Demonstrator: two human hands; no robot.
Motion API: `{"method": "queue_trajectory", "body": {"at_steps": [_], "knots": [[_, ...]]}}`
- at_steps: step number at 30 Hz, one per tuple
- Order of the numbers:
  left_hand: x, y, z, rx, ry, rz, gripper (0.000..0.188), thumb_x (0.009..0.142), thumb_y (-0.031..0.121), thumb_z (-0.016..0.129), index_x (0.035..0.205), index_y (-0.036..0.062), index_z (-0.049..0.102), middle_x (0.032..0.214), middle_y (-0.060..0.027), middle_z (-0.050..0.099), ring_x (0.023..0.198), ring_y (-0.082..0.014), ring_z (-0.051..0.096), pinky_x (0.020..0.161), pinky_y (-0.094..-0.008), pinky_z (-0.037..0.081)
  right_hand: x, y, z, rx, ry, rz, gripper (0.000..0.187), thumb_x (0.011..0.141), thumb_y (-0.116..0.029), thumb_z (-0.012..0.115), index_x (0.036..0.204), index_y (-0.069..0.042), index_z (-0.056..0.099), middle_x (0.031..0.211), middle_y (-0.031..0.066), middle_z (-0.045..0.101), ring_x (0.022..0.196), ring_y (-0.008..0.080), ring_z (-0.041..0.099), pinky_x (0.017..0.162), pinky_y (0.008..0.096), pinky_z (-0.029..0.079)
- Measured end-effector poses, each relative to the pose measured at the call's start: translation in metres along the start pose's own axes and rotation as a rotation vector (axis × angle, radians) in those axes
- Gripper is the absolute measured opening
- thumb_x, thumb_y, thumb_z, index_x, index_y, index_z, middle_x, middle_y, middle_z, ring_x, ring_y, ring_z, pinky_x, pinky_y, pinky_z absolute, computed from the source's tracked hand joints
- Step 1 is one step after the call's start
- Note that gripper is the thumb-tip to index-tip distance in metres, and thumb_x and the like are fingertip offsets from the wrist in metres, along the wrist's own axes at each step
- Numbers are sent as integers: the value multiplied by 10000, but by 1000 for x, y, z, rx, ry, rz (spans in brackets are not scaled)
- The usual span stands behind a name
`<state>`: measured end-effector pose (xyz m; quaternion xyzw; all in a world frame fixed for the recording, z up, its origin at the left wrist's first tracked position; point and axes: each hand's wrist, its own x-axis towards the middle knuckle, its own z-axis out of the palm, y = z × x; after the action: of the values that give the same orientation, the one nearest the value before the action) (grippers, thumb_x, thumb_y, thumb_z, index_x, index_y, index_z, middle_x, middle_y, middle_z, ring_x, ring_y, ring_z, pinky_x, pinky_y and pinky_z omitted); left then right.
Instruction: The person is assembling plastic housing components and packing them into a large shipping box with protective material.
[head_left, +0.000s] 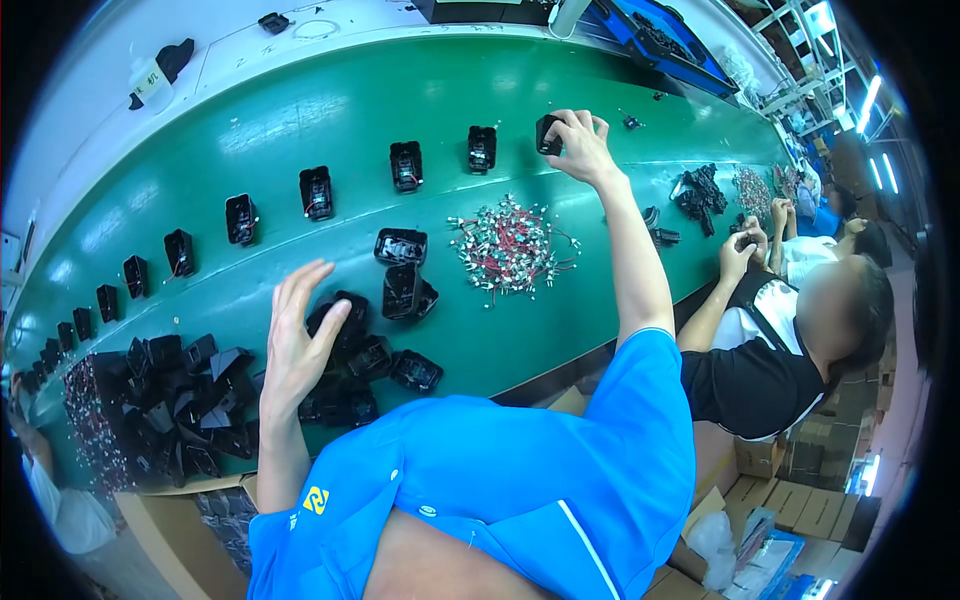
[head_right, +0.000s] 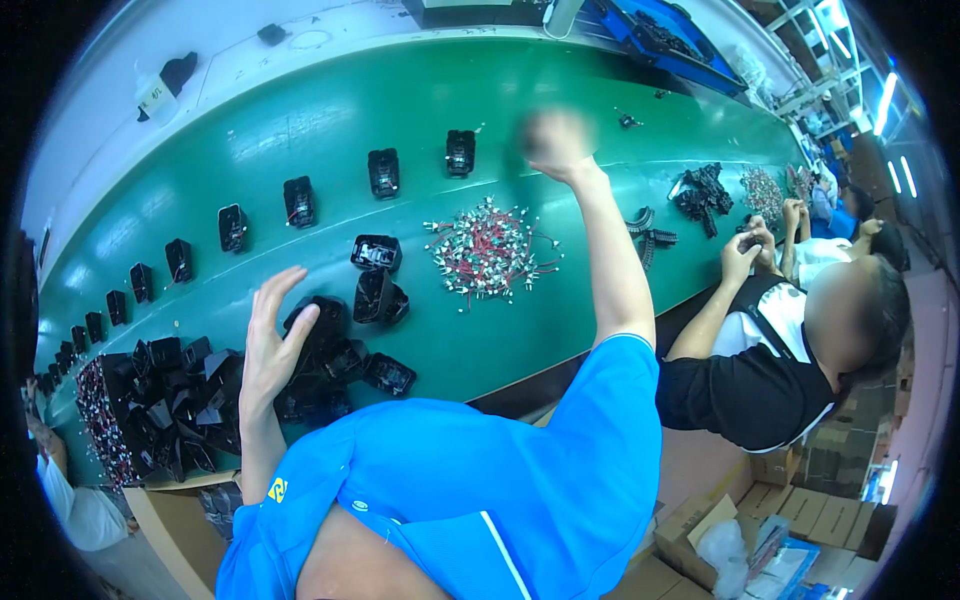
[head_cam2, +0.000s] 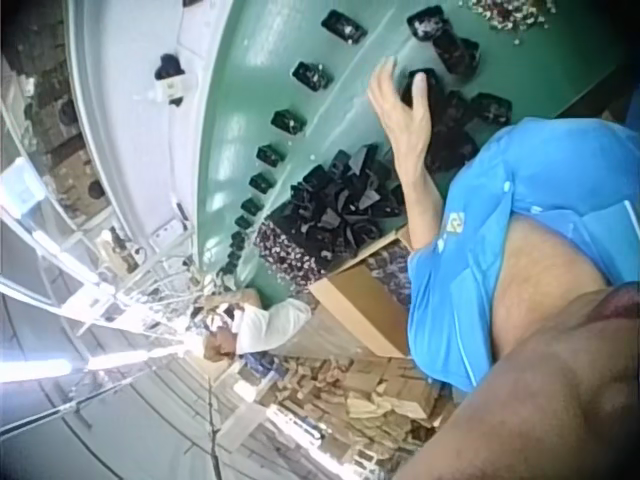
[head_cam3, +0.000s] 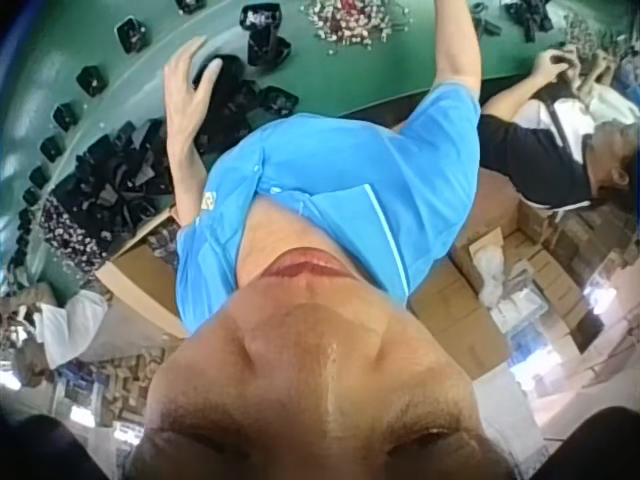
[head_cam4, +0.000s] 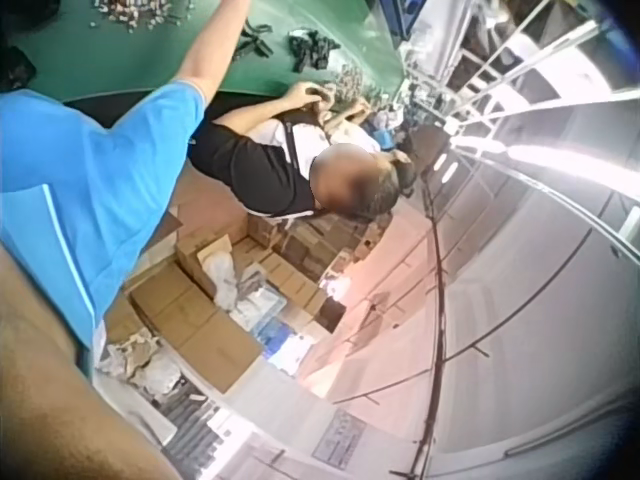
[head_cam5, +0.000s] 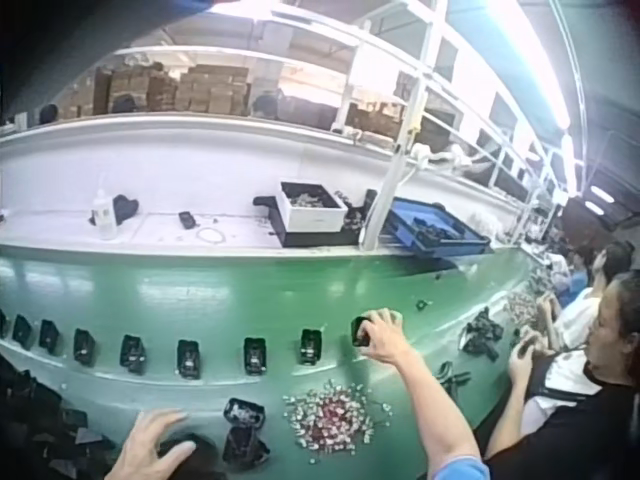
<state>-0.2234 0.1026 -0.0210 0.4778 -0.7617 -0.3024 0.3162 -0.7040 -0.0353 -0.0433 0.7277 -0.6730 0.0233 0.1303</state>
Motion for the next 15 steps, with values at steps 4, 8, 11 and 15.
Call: {"method": "queue_trajectory", "body": {"at_steps": [4,8,11,15], "knots": [[-6,8,3,150,-104,-102,444,895,174,699,1307,54,584,1301,-134,599,1162,-282,574,1016,-393,440,18,6,8,-44,-201,-30,319,727,-268,788,1012,-172,684,1393,12,530,1267,239,424,1090,518,261],[-5,10,6,242,-177,-191,445,886,184,704,1293,49,588,1232,-130,635,1095,-271,603,963,-382,466,19,7,7,-29,-234,-43,319,745,-274,781,1035,-172,694,1386,22,539,1281,241,434,1080,531,300],[-4,4,7,245,-181,-206,448,879,201,710,1279,41,589,1143,-119,669,1003,-256,638,894,-372,495,14,9,0,87,-56,-26,309,789,-290,764,1065,-166,700,1334,43,591,1235,242,509,1048,487,379],[7,-16,-1,163,-82,-164,411,933,208,665,1301,44,580,1093,-124,667,880,-255,658,798,-352,524,2,93,26,492,112,299,318,819,-305,753,1094,-155,703,1228,56,657,1115,248,601,964,430,463]]}}
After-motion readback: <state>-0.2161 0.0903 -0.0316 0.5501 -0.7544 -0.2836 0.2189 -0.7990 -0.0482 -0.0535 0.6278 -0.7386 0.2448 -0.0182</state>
